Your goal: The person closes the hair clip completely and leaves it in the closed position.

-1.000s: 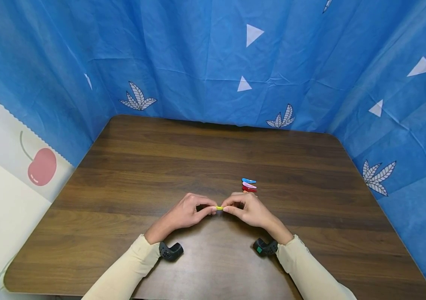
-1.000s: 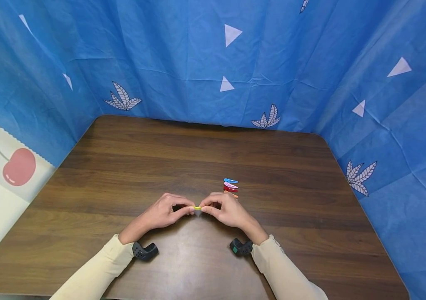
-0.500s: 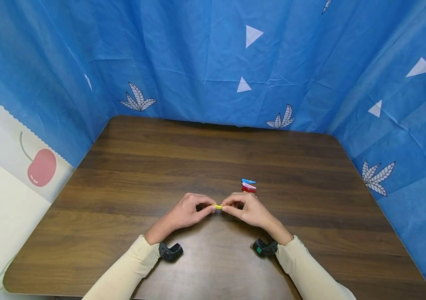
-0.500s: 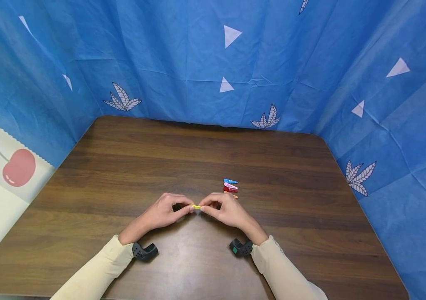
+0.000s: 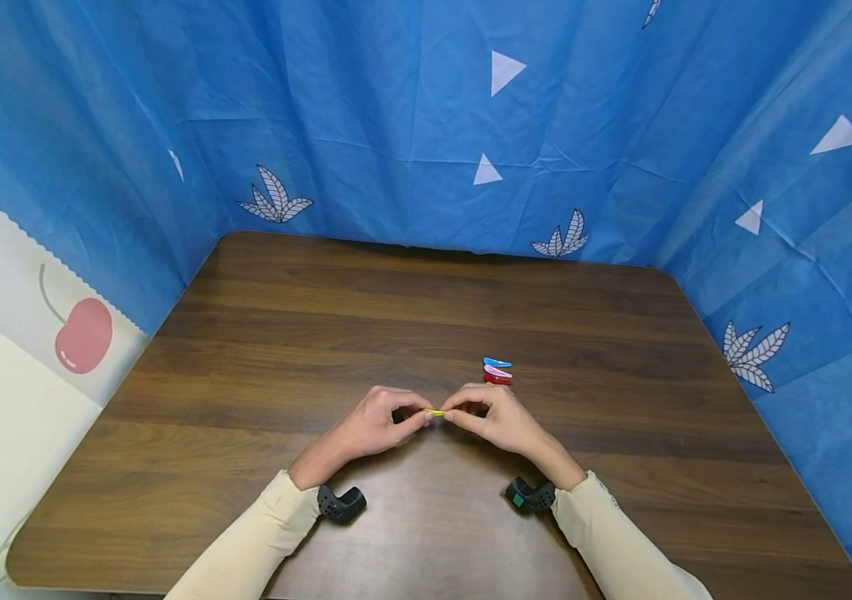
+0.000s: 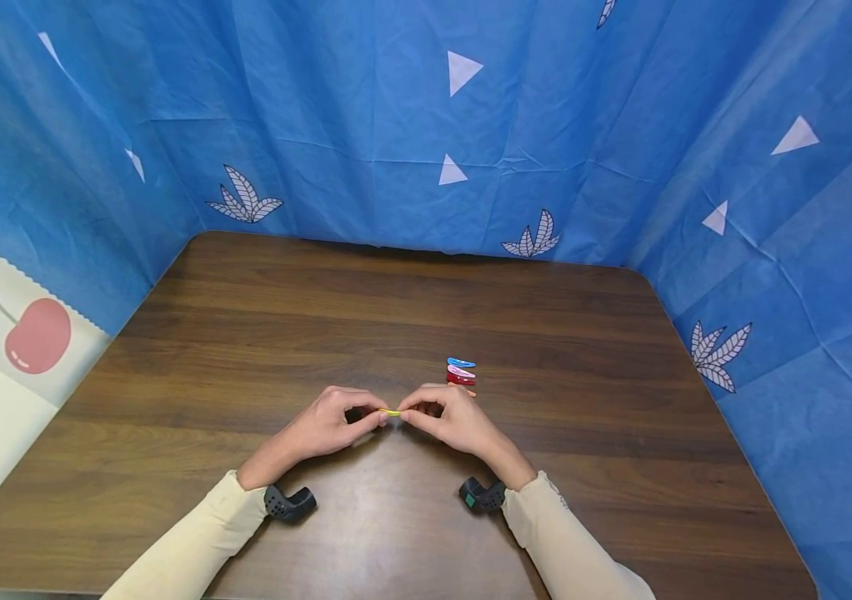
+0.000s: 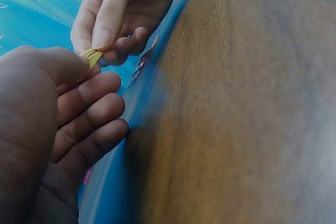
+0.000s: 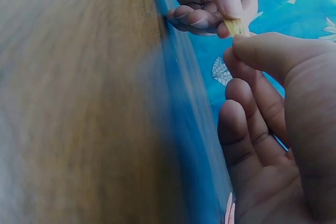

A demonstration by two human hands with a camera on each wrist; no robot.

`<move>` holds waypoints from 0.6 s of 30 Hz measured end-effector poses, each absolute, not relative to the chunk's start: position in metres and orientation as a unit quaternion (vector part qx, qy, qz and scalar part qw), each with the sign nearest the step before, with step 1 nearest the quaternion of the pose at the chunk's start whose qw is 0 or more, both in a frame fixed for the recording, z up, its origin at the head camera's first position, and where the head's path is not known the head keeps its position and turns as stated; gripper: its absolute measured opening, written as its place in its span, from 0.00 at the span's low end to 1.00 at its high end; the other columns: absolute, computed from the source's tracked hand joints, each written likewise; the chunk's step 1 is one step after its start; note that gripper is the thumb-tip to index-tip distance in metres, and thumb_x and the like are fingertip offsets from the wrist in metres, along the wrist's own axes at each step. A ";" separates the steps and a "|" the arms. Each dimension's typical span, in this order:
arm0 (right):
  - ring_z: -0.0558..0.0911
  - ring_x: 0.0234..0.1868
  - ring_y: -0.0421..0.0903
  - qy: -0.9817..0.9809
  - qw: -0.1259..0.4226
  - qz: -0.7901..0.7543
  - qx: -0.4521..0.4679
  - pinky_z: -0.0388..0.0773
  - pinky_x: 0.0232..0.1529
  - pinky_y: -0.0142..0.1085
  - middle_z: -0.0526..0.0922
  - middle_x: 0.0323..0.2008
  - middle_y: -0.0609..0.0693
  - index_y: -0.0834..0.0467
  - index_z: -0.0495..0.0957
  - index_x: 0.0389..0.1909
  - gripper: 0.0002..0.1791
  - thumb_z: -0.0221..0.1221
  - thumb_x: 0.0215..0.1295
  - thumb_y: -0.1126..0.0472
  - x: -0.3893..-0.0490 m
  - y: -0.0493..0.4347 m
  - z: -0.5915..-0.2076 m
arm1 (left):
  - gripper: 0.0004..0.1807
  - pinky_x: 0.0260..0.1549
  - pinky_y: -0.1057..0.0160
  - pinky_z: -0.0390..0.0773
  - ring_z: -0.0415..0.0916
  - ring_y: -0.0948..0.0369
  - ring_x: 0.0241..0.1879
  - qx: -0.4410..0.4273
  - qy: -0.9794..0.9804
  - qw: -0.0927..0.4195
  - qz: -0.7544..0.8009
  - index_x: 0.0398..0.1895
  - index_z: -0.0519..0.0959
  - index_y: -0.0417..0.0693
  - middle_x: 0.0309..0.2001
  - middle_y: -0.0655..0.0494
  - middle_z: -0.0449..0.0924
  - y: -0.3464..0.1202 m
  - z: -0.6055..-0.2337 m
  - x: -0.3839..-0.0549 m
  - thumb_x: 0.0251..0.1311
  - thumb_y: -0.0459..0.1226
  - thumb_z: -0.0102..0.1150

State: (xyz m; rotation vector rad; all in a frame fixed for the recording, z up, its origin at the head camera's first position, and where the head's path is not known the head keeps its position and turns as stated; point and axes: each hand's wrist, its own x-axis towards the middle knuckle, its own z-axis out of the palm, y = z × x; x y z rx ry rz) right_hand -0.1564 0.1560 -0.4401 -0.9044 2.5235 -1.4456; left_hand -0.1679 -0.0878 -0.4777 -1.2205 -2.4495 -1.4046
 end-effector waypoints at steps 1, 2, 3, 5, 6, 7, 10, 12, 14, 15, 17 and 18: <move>0.76 0.31 0.37 0.826 0.045 -0.476 -0.298 0.76 0.32 0.31 0.85 0.32 0.50 0.61 0.88 0.38 0.04 0.67 0.65 0.71 -0.157 0.156 -0.440 | 0.06 0.33 0.69 0.80 0.78 0.73 0.32 -0.395 -0.796 0.028 -0.457 0.40 0.88 0.45 0.32 0.61 0.88 -0.088 -0.478 -0.168 0.70 0.35 0.64; 0.77 0.31 0.37 0.824 0.042 -0.479 -0.299 0.77 0.33 0.31 0.86 0.33 0.51 0.61 0.88 0.38 0.04 0.67 0.65 0.71 -0.156 0.156 -0.440 | 0.06 0.33 0.69 0.80 0.78 0.73 0.31 -0.393 -0.797 0.024 -0.458 0.40 0.88 0.44 0.32 0.61 0.87 -0.088 -0.477 -0.168 0.70 0.36 0.64; 0.77 0.32 0.36 0.823 0.038 -0.481 -0.302 0.77 0.33 0.31 0.86 0.33 0.52 0.61 0.88 0.38 0.04 0.67 0.65 0.71 -0.156 0.157 -0.440 | 0.06 0.33 0.69 0.79 0.77 0.72 0.31 -0.391 -0.798 0.020 -0.459 0.40 0.88 0.44 0.32 0.60 0.87 -0.088 -0.477 -0.167 0.71 0.36 0.63; 0.78 0.33 0.35 0.818 0.029 -0.484 -0.309 0.78 0.34 0.31 0.87 0.34 0.53 0.63 0.88 0.38 0.04 0.67 0.65 0.72 -0.156 0.157 -0.439 | 0.07 0.33 0.69 0.80 0.77 0.72 0.31 -0.387 -0.800 0.013 -0.459 0.41 0.88 0.45 0.32 0.61 0.87 -0.088 -0.476 -0.167 0.72 0.37 0.62; 0.78 0.33 0.36 0.815 0.024 -0.486 -0.314 0.78 0.35 0.31 0.87 0.34 0.54 0.63 0.88 0.38 0.04 0.67 0.64 0.72 -0.156 0.157 -0.439 | 0.08 0.34 0.69 0.80 0.78 0.72 0.31 -0.384 -0.802 0.012 -0.458 0.41 0.88 0.45 0.32 0.61 0.87 -0.089 -0.476 -0.167 0.72 0.37 0.62; 0.79 0.34 0.36 0.813 0.019 -0.488 -0.318 0.79 0.35 0.31 0.88 0.35 0.54 0.63 0.88 0.38 0.04 0.67 0.64 0.73 -0.156 0.157 -0.438 | 0.08 0.34 0.69 0.80 0.78 0.72 0.32 -0.382 -0.803 0.009 -0.457 0.41 0.88 0.45 0.32 0.61 0.87 -0.088 -0.476 -0.167 0.72 0.38 0.61; 0.81 0.35 0.39 0.805 -0.003 -0.489 -0.336 0.79 0.36 0.30 0.88 0.35 0.55 0.64 0.88 0.37 0.06 0.67 0.63 0.74 -0.156 0.157 -0.438 | 0.10 0.35 0.69 0.81 0.78 0.72 0.32 -0.376 -0.807 0.008 -0.455 0.40 0.88 0.46 0.32 0.62 0.87 -0.088 -0.475 -0.167 0.74 0.39 0.60; 0.82 0.35 0.41 0.800 -0.017 -0.488 -0.348 0.79 0.36 0.30 0.88 0.35 0.55 0.63 0.88 0.37 0.07 0.68 0.61 0.76 -0.157 0.157 -0.438 | 0.10 0.35 0.69 0.81 0.78 0.73 0.31 -0.372 -0.809 0.005 -0.456 0.40 0.88 0.46 0.31 0.62 0.87 -0.088 -0.475 -0.166 0.74 0.39 0.59; 0.82 0.34 0.44 0.796 -0.032 -0.485 -0.360 0.78 0.35 0.29 0.88 0.35 0.56 0.62 0.88 0.37 0.09 0.68 0.60 0.77 -0.161 0.159 -0.445 | 0.11 0.34 0.70 0.81 0.77 0.73 0.30 -0.369 -0.809 0.002 -0.458 0.39 0.88 0.46 0.31 0.62 0.87 -0.087 -0.475 -0.166 0.75 0.39 0.59; 0.82 0.34 0.45 0.794 -0.039 -0.484 -0.365 0.78 0.35 0.29 0.88 0.35 0.56 0.61 0.88 0.37 0.09 0.68 0.59 0.77 -0.163 0.160 -0.449 | 0.11 0.34 0.70 0.81 0.77 0.73 0.29 -0.368 -0.809 0.001 -0.459 0.39 0.88 0.46 0.31 0.62 0.87 -0.087 -0.474 -0.166 0.75 0.39 0.59; 0.81 0.34 0.46 0.790 -0.051 -0.481 -0.377 0.77 0.34 0.29 0.88 0.35 0.55 0.60 0.88 0.37 0.11 0.69 0.58 0.77 -0.168 0.162 -0.458 | 0.10 0.34 0.70 0.81 0.77 0.73 0.29 -0.368 -0.808 -0.001 -0.461 0.39 0.88 0.46 0.30 0.62 0.87 -0.087 -0.474 -0.166 0.75 0.39 0.59; 0.80 0.33 0.46 0.788 -0.057 -0.480 -0.382 0.76 0.33 0.29 0.88 0.35 0.55 0.59 0.88 0.37 0.11 0.69 0.58 0.77 -0.171 0.164 -0.462 | 0.10 0.33 0.70 0.81 0.77 0.73 0.29 -0.368 -0.808 -0.001 -0.461 0.39 0.88 0.46 0.30 0.62 0.87 -0.087 -0.474 -0.166 0.74 0.39 0.59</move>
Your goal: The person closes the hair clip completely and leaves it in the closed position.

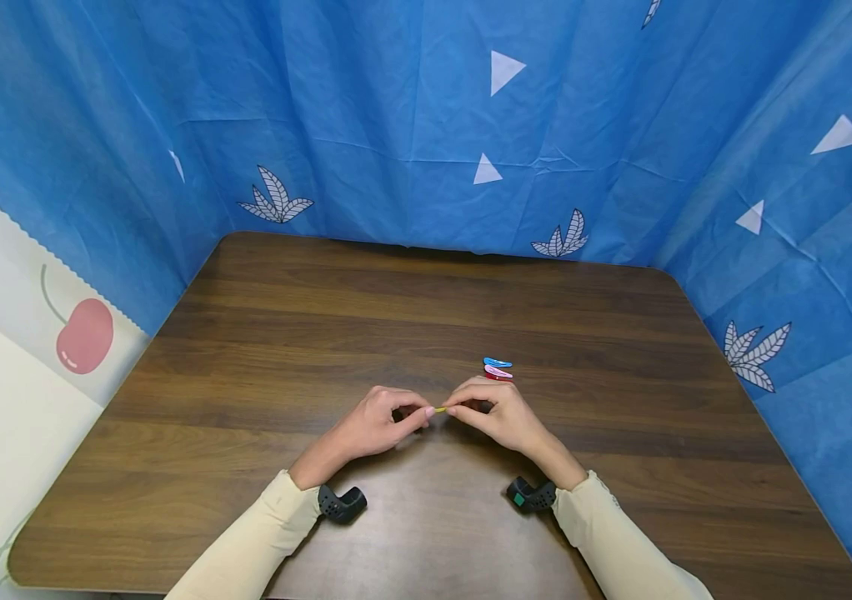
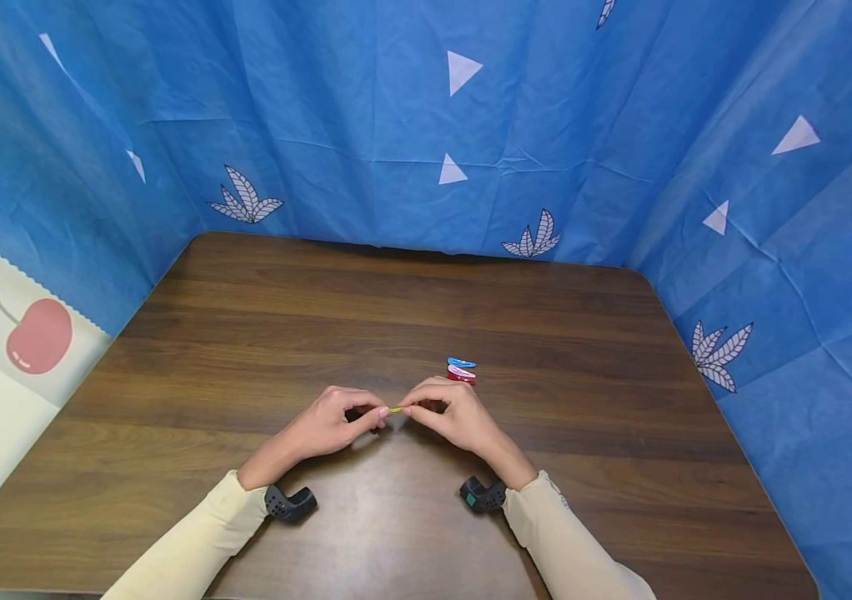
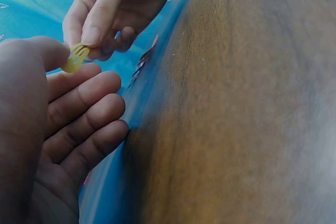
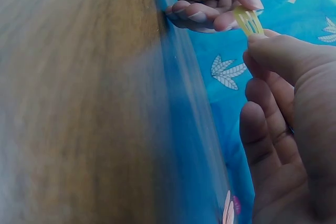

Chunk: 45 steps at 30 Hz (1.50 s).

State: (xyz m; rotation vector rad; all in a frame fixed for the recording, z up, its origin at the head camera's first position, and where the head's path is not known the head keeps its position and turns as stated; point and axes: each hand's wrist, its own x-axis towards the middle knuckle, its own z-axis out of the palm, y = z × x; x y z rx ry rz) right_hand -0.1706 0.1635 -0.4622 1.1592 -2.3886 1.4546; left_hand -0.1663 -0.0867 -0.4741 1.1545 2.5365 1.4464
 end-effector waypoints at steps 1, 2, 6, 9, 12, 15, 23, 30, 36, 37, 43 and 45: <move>0.80 0.33 0.45 -0.787 0.061 0.478 0.385 0.76 0.33 0.30 0.88 0.35 0.54 0.58 0.89 0.38 0.12 0.70 0.58 0.76 -0.173 0.165 -0.467 | 0.10 0.33 0.70 0.80 0.77 0.73 0.29 0.368 0.808 0.001 0.461 0.39 0.88 0.46 0.30 0.62 0.87 -0.087 -0.474 -0.166 0.74 0.39 0.59; 0.80 0.33 0.45 -0.786 0.064 0.477 0.388 0.76 0.33 0.30 0.88 0.36 0.53 0.57 0.89 0.38 0.12 0.70 0.58 0.75 -0.174 0.166 -0.469 | 0.10 0.33 0.70 0.80 0.77 0.73 0.29 0.367 0.808 0.001 0.461 0.39 0.88 0.45 0.30 0.62 0.87 -0.087 -0.474 -0.166 0.74 0.39 0.59; 0.81 0.35 0.41 -0.786 0.066 0.472 0.394 0.78 0.34 0.30 0.89 0.37 0.48 0.52 0.89 0.40 0.12 0.71 0.61 0.71 -0.177 0.168 -0.473 | 0.09 0.32 0.70 0.80 0.78 0.73 0.29 0.364 0.807 0.005 0.466 0.39 0.88 0.45 0.30 0.61 0.87 -0.087 -0.474 -0.166 0.73 0.38 0.61; 0.82 0.38 0.40 -0.787 0.067 0.469 0.395 0.79 0.35 0.30 0.89 0.38 0.46 0.50 0.90 0.40 0.11 0.70 0.63 0.69 -0.177 0.169 -0.473 | 0.08 0.31 0.70 0.80 0.79 0.73 0.29 0.362 0.805 0.005 0.470 0.39 0.88 0.44 0.30 0.61 0.87 -0.087 -0.474 -0.167 0.72 0.38 0.61; 0.83 0.39 0.40 -0.789 0.070 0.463 0.397 0.79 0.35 0.31 0.88 0.39 0.45 0.50 0.90 0.41 0.10 0.70 0.63 0.68 -0.177 0.169 -0.472 | 0.07 0.31 0.69 0.80 0.79 0.73 0.29 0.360 0.806 0.002 0.470 0.39 0.88 0.44 0.30 0.62 0.87 -0.087 -0.475 -0.167 0.71 0.37 0.62; 0.81 0.37 0.39 -0.791 0.071 0.459 0.398 0.78 0.34 0.31 0.88 0.39 0.44 0.50 0.90 0.41 0.09 0.70 0.64 0.67 -0.176 0.169 -0.471 | 0.07 0.31 0.68 0.81 0.78 0.72 0.29 0.356 0.809 -0.001 0.468 0.38 0.88 0.45 0.29 0.62 0.86 -0.087 -0.475 -0.167 0.70 0.37 0.63; 0.77 0.31 0.36 -0.799 0.063 0.452 0.392 0.76 0.29 0.30 0.87 0.38 0.44 0.51 0.89 0.42 0.09 0.71 0.63 0.66 -0.176 0.167 -0.471 | 0.03 0.30 0.67 0.80 0.76 0.72 0.29 0.360 0.809 -0.026 0.465 0.36 0.87 0.48 0.29 0.62 0.84 -0.086 -0.477 -0.167 0.67 0.36 0.67; 0.78 0.29 0.36 -0.805 0.055 0.457 0.376 0.78 0.29 0.32 0.88 0.37 0.43 0.49 0.89 0.42 0.10 0.73 0.62 0.65 -0.175 0.167 -0.471 | 0.02 0.30 0.68 0.80 0.77 0.72 0.29 0.373 0.800 -0.050 0.467 0.37 0.88 0.46 0.29 0.61 0.84 -0.086 -0.477 -0.168 0.63 0.34 0.70; 0.80 0.29 0.37 -0.818 0.047 0.452 0.352 0.80 0.31 0.32 0.88 0.36 0.42 0.49 0.89 0.41 0.08 0.73 0.62 0.62 -0.175 0.167 -0.470 | 0.03 0.29 0.69 0.80 0.77 0.72 0.29 0.372 0.800 -0.064 0.466 0.38 0.88 0.46 0.29 0.61 0.84 -0.086 -0.477 -0.169 0.62 0.34 0.71; 0.81 0.30 0.37 -0.821 0.044 0.452 0.346 0.81 0.31 0.32 0.87 0.36 0.42 0.49 0.89 0.41 0.08 0.73 0.62 0.62 -0.175 0.167 -0.470 | 0.03 0.29 0.68 0.81 0.77 0.71 0.29 0.373 0.800 -0.067 0.466 0.38 0.88 0.46 0.29 0.61 0.84 -0.086 -0.477 -0.169 0.62 0.34 0.71; 0.81 0.30 0.39 -0.829 0.050 0.451 0.327 0.80 0.31 0.33 0.87 0.33 0.47 0.56 0.88 0.40 0.09 0.73 0.59 0.69 -0.170 0.163 -0.464 | 0.03 0.29 0.68 0.81 0.77 0.71 0.29 0.371 0.800 -0.079 0.464 0.38 0.88 0.47 0.29 0.61 0.84 -0.085 -0.478 -0.169 0.62 0.34 0.72; 0.81 0.29 0.41 -0.827 0.054 0.453 0.328 0.80 0.30 0.33 0.87 0.33 0.50 0.60 0.88 0.39 0.09 0.72 0.58 0.72 -0.166 0.160 -0.456 | 0.03 0.29 0.68 0.81 0.77 0.71 0.29 0.369 0.803 -0.079 0.462 0.38 0.88 0.47 0.29 0.62 0.84 -0.086 -0.478 -0.168 0.62 0.34 0.72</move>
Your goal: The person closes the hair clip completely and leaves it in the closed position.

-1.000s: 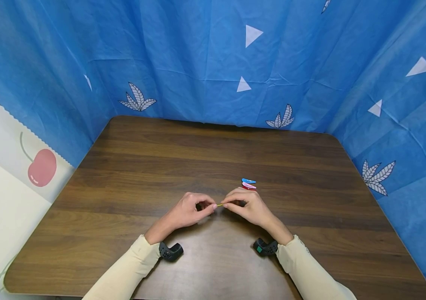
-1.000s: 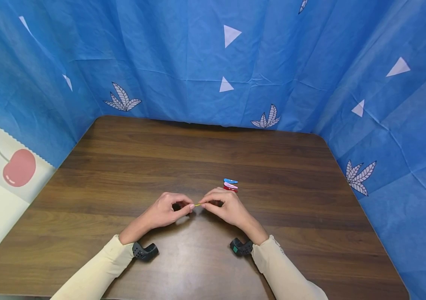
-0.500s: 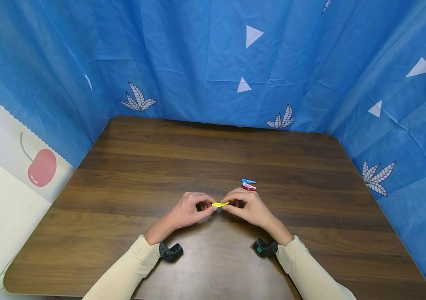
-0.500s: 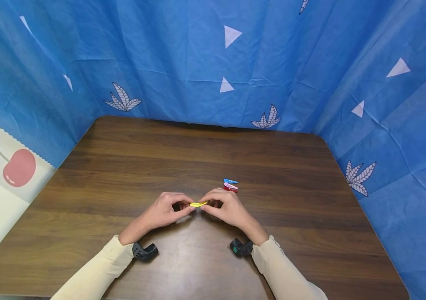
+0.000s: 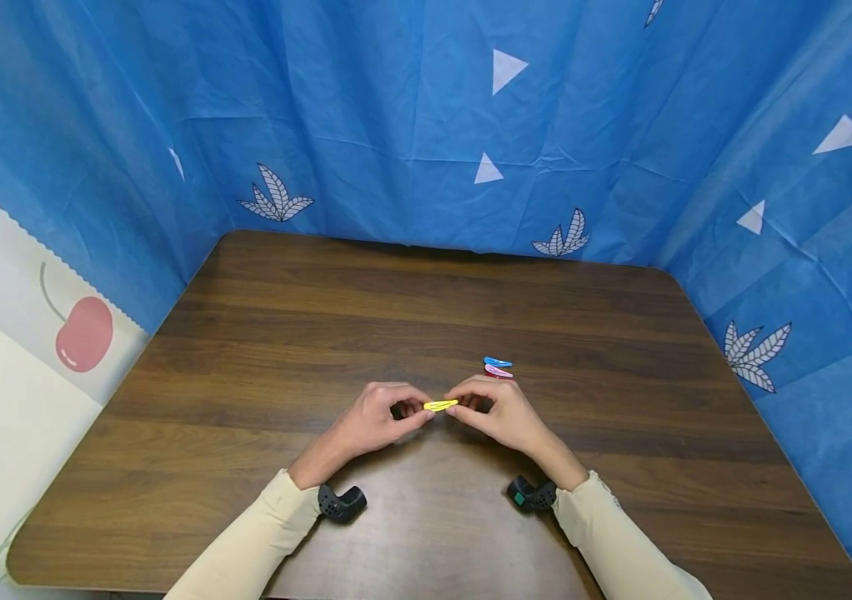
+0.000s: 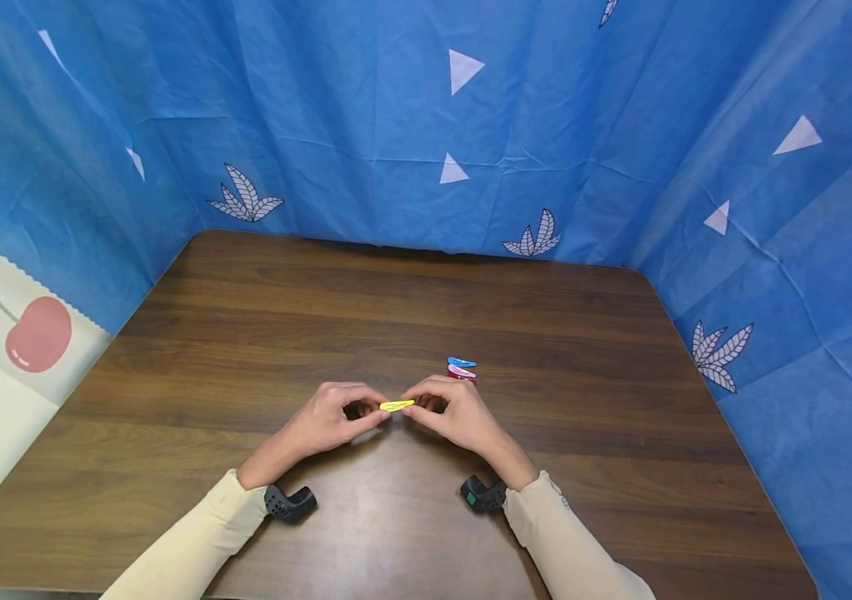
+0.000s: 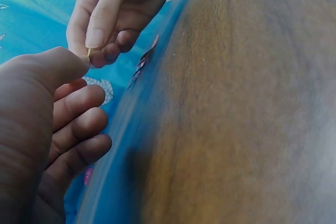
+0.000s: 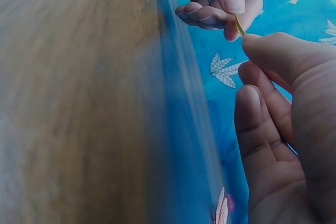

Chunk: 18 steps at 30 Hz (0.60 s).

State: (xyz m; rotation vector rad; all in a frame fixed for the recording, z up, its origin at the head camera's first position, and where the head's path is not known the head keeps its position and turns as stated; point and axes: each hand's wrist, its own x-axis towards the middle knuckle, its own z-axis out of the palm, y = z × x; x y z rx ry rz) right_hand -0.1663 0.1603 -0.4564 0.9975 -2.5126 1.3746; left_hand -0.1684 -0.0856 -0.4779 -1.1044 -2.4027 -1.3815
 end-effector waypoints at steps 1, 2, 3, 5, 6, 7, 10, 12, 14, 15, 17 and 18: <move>0.81 0.29 0.42 -0.826 0.055 0.454 0.329 0.80 0.30 0.34 0.87 0.32 0.51 0.61 0.88 0.39 0.09 0.72 0.58 0.73 -0.164 0.159 -0.452 | 0.03 0.29 0.68 0.81 0.77 0.71 0.29 -0.369 -0.804 0.079 -0.461 0.38 0.88 0.47 0.29 0.62 0.84 -0.086 -0.478 -0.168 0.62 0.34 0.72; 0.81 0.29 0.42 -0.825 0.055 0.455 0.330 0.80 0.30 0.34 0.87 0.32 0.52 0.62 0.87 0.39 0.09 0.71 0.58 0.73 -0.163 0.158 -0.448 | 0.03 0.29 0.68 0.80 0.77 0.71 0.29 -0.368 -0.804 0.080 -0.460 0.38 0.88 0.47 0.29 0.62 0.84 -0.086 -0.478 -0.168 0.62 0.34 0.72; 0.81 0.29 0.42 -0.825 0.054 0.456 0.329 0.80 0.30 0.34 0.87 0.32 0.52 0.62 0.87 0.38 0.08 0.71 0.58 0.73 -0.161 0.157 -0.444 | 0.03 0.29 0.68 0.80 0.77 0.71 0.29 -0.368 -0.804 0.081 -0.460 0.38 0.88 0.47 0.29 0.62 0.84 -0.086 -0.478 -0.168 0.62 0.34 0.72; 0.81 0.29 0.42 -0.826 0.052 0.454 0.329 0.80 0.30 0.34 0.87 0.31 0.52 0.62 0.88 0.37 0.07 0.71 0.59 0.73 -0.159 0.156 -0.439 | 0.03 0.29 0.68 0.80 0.77 0.71 0.29 -0.368 -0.804 0.083 -0.459 0.38 0.88 0.47 0.29 0.61 0.84 -0.086 -0.478 -0.168 0.61 0.34 0.72; 0.81 0.29 0.42 -0.828 0.050 0.453 0.327 0.80 0.30 0.34 0.87 0.31 0.52 0.62 0.88 0.37 0.07 0.71 0.59 0.73 -0.158 0.156 -0.437 | 0.04 0.30 0.69 0.81 0.77 0.71 0.29 -0.369 -0.803 0.085 -0.460 0.38 0.88 0.47 0.29 0.61 0.84 -0.086 -0.478 -0.168 0.61 0.34 0.72; 0.81 0.29 0.42 -0.830 0.048 0.452 0.324 0.80 0.30 0.34 0.87 0.31 0.51 0.61 0.88 0.37 0.07 0.71 0.59 0.73 -0.158 0.155 -0.437 | 0.04 0.30 0.69 0.81 0.77 0.71 0.29 -0.369 -0.803 0.086 -0.460 0.38 0.88 0.46 0.29 0.61 0.84 -0.085 -0.477 -0.168 0.61 0.34 0.72; 0.81 0.29 0.42 -0.835 0.042 0.447 0.318 0.80 0.30 0.34 0.87 0.31 0.51 0.61 0.88 0.36 0.07 0.71 0.59 0.73 -0.157 0.155 -0.436 | 0.04 0.30 0.69 0.81 0.77 0.71 0.29 -0.369 -0.802 0.089 -0.461 0.38 0.88 0.46 0.29 0.61 0.84 -0.085 -0.478 -0.168 0.61 0.33 0.73; 0.81 0.29 0.43 -0.836 0.038 0.448 0.315 0.80 0.30 0.34 0.87 0.31 0.51 0.61 0.88 0.37 0.07 0.71 0.59 0.73 -0.158 0.155 -0.436 | 0.04 0.30 0.69 0.81 0.78 0.71 0.29 -0.369 -0.801 0.090 -0.462 0.38 0.88 0.46 0.29 0.61 0.84 -0.085 -0.477 -0.168 0.61 0.33 0.73; 0.82 0.29 0.44 -0.834 0.039 0.449 0.318 0.80 0.30 0.33 0.87 0.31 0.52 0.61 0.88 0.37 0.07 0.71 0.59 0.73 -0.158 0.155 -0.437 | 0.04 0.30 0.69 0.81 0.78 0.71 0.29 -0.368 -0.802 0.090 -0.462 0.38 0.88 0.45 0.29 0.60 0.84 -0.085 -0.477 -0.168 0.61 0.33 0.73; 0.82 0.29 0.45 -0.833 0.041 0.449 0.321 0.80 0.30 0.33 0.87 0.31 0.52 0.61 0.88 0.37 0.07 0.71 0.58 0.73 -0.158 0.156 -0.437 | 0.04 0.30 0.69 0.81 0.78 0.71 0.29 -0.368 -0.802 0.089 -0.462 0.38 0.88 0.46 0.29 0.60 0.85 -0.085 -0.477 -0.168 0.61 0.33 0.73; 0.82 0.28 0.45 -0.830 0.046 0.449 0.328 0.80 0.30 0.32 0.87 0.31 0.53 0.61 0.88 0.37 0.07 0.71 0.58 0.74 -0.158 0.156 -0.438 | 0.05 0.30 0.69 0.81 0.78 0.71 0.29 -0.367 -0.803 0.088 -0.462 0.39 0.87 0.45 0.30 0.60 0.85 -0.085 -0.477 -0.168 0.61 0.33 0.73; 0.82 0.28 0.46 -0.829 0.047 0.447 0.331 0.80 0.31 0.32 0.87 0.31 0.53 0.62 0.88 0.37 0.08 0.72 0.58 0.74 -0.158 0.156 -0.438 | 0.05 0.30 0.69 0.81 0.78 0.71 0.30 -0.366 -0.803 0.088 -0.462 0.39 0.87 0.45 0.30 0.60 0.85 -0.085 -0.477 -0.168 0.61 0.33 0.72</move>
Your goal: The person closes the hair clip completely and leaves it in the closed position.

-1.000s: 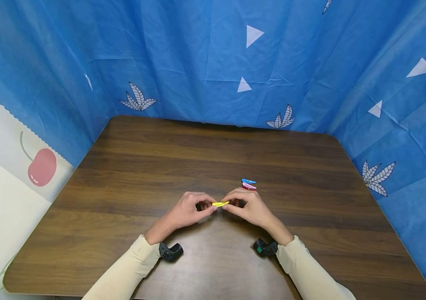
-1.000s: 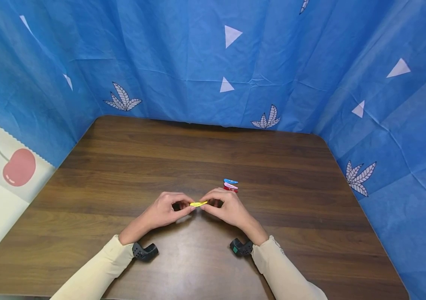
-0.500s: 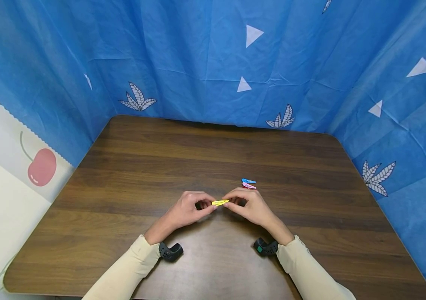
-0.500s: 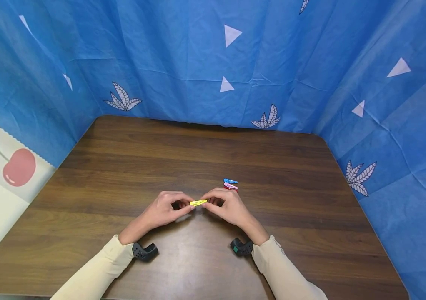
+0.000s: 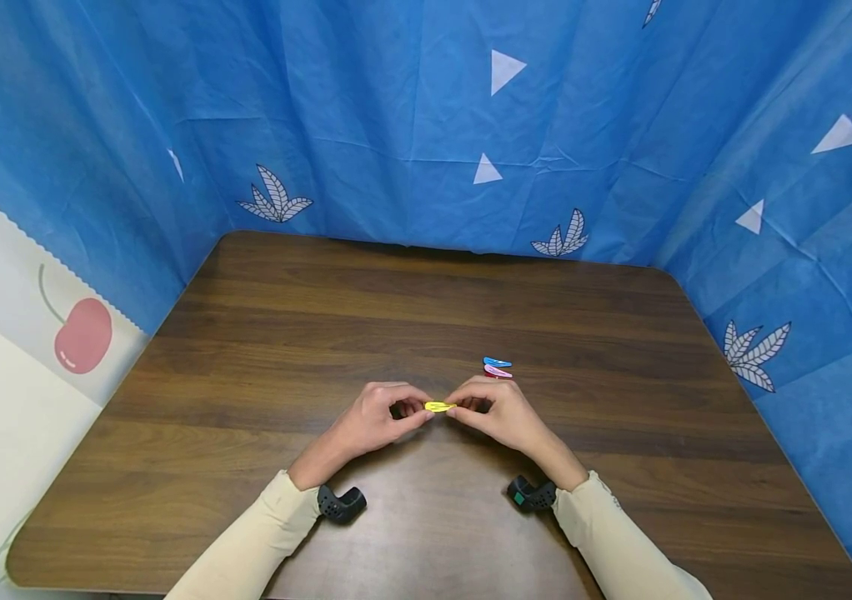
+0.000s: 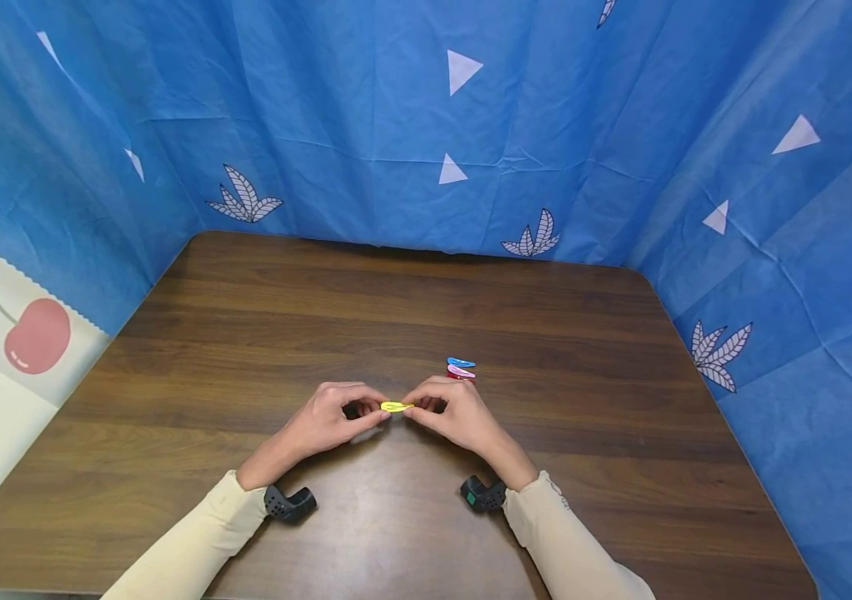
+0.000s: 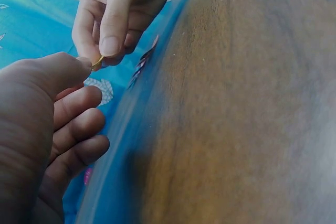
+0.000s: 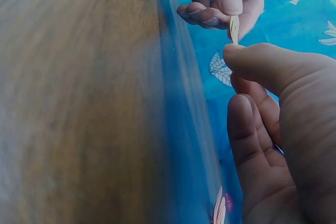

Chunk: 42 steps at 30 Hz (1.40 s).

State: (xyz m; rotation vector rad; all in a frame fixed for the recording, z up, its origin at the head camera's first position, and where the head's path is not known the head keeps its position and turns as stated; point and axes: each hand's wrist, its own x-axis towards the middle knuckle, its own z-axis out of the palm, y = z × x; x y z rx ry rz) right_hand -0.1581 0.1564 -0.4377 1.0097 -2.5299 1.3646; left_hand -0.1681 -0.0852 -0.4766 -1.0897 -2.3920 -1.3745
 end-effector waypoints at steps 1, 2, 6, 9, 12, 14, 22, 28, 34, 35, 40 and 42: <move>0.82 0.28 0.46 -0.829 0.049 0.446 0.333 0.80 0.31 0.31 0.87 0.31 0.53 0.62 0.88 0.37 0.08 0.72 0.58 0.74 -0.158 0.156 -0.437 | 0.05 0.30 0.69 0.81 0.78 0.71 0.30 -0.365 -0.804 0.087 -0.461 0.39 0.87 0.45 0.30 0.60 0.85 -0.085 -0.477 -0.168 0.61 0.33 0.72; 0.82 0.28 0.45 -0.829 0.050 0.445 0.335 0.79 0.31 0.31 0.87 0.31 0.53 0.62 0.88 0.37 0.08 0.72 0.58 0.74 -0.158 0.156 -0.437 | 0.05 0.31 0.69 0.81 0.78 0.71 0.30 -0.364 -0.805 0.086 -0.461 0.39 0.87 0.45 0.30 0.59 0.84 -0.085 -0.477 -0.168 0.61 0.33 0.72; 0.81 0.29 0.45 -0.835 0.041 0.441 0.327 0.79 0.31 0.30 0.87 0.31 0.52 0.61 0.89 0.36 0.08 0.72 0.57 0.73 -0.158 0.156 -0.437 | 0.05 0.31 0.69 0.81 0.78 0.71 0.30 -0.363 -0.805 0.083 -0.462 0.39 0.87 0.45 0.30 0.59 0.84 -0.086 -0.477 -0.168 0.61 0.33 0.72; 0.81 0.29 0.45 -0.839 0.033 0.439 0.320 0.79 0.31 0.30 0.87 0.31 0.52 0.61 0.89 0.36 0.07 0.72 0.57 0.73 -0.161 0.157 -0.446 | 0.05 0.31 0.69 0.81 0.78 0.71 0.30 -0.365 -0.805 0.080 -0.461 0.39 0.87 0.45 0.30 0.60 0.84 -0.086 -0.477 -0.168 0.61 0.33 0.72; 0.81 0.29 0.45 -0.841 0.029 0.437 0.318 0.79 0.31 0.31 0.87 0.31 0.52 0.61 0.89 0.36 0.07 0.73 0.57 0.72 -0.167 0.161 -0.458 | 0.05 0.31 0.69 0.81 0.78 0.71 0.30 -0.366 -0.804 0.077 -0.462 0.39 0.87 0.45 0.30 0.60 0.84 -0.086 -0.477 -0.168 0.61 0.33 0.72; 0.81 0.29 0.44 -0.842 0.027 0.436 0.317 0.79 0.31 0.30 0.87 0.31 0.50 0.59 0.89 0.37 0.07 0.73 0.58 0.71 -0.170 0.163 -0.464 | 0.05 0.31 0.68 0.81 0.78 0.71 0.30 -0.366 -0.804 0.074 -0.463 0.39 0.87 0.46 0.30 0.61 0.84 -0.086 -0.477 -0.168 0.61 0.34 0.72; 0.80 0.31 0.37 -0.846 0.012 0.429 0.316 0.80 0.32 0.31 0.86 0.33 0.42 0.49 0.89 0.38 0.06 0.73 0.62 0.62 -0.173 0.170 -0.467 | 0.05 0.30 0.68 0.81 0.78 0.71 0.30 -0.362 -0.808 0.066 -0.460 0.40 0.87 0.46 0.30 0.61 0.85 -0.086 -0.476 -0.168 0.62 0.34 0.72; 0.81 0.31 0.37 -0.846 0.006 0.428 0.316 0.81 0.33 0.32 0.86 0.32 0.40 0.47 0.89 0.38 0.06 0.73 0.63 0.61 -0.175 0.173 -0.466 | 0.05 0.30 0.68 0.81 0.78 0.71 0.30 -0.364 -0.806 0.066 -0.462 0.40 0.87 0.46 0.31 0.60 0.85 -0.086 -0.477 -0.168 0.62 0.34 0.72; 0.80 0.30 0.37 -0.849 0.008 0.430 0.309 0.80 0.32 0.33 0.86 0.32 0.44 0.52 0.89 0.37 0.08 0.74 0.59 0.66 -0.176 0.174 -0.465 | 0.04 0.30 0.68 0.81 0.78 0.72 0.29 -0.363 -0.807 0.066 -0.462 0.39 0.88 0.47 0.31 0.61 0.85 -0.086 -0.478 -0.169 0.62 0.34 0.72; 0.80 0.30 0.38 -0.849 0.006 0.430 0.306 0.80 0.32 0.33 0.87 0.32 0.46 0.54 0.89 0.37 0.08 0.74 0.59 0.68 -0.175 0.174 -0.463 | 0.04 0.30 0.68 0.81 0.77 0.72 0.29 -0.362 -0.807 0.066 -0.462 0.39 0.88 0.47 0.30 0.61 0.85 -0.086 -0.478 -0.169 0.62 0.34 0.72; 0.80 0.30 0.39 -0.853 0.005 0.427 0.301 0.80 0.32 0.33 0.87 0.32 0.44 0.53 0.89 0.38 0.06 0.73 0.61 0.64 -0.174 0.177 -0.456 | 0.04 0.30 0.68 0.81 0.78 0.71 0.30 -0.367 -0.803 0.068 -0.464 0.39 0.88 0.47 0.30 0.61 0.85 -0.086 -0.479 -0.169 0.62 0.33 0.71; 0.80 0.30 0.38 -0.852 0.004 0.428 0.300 0.80 0.32 0.32 0.86 0.32 0.41 0.50 0.90 0.39 0.05 0.72 0.63 0.61 -0.176 0.181 -0.455 | 0.04 0.31 0.68 0.81 0.78 0.71 0.30 -0.369 -0.801 0.069 -0.466 0.39 0.88 0.47 0.30 0.62 0.85 -0.086 -0.479 -0.170 0.62 0.33 0.71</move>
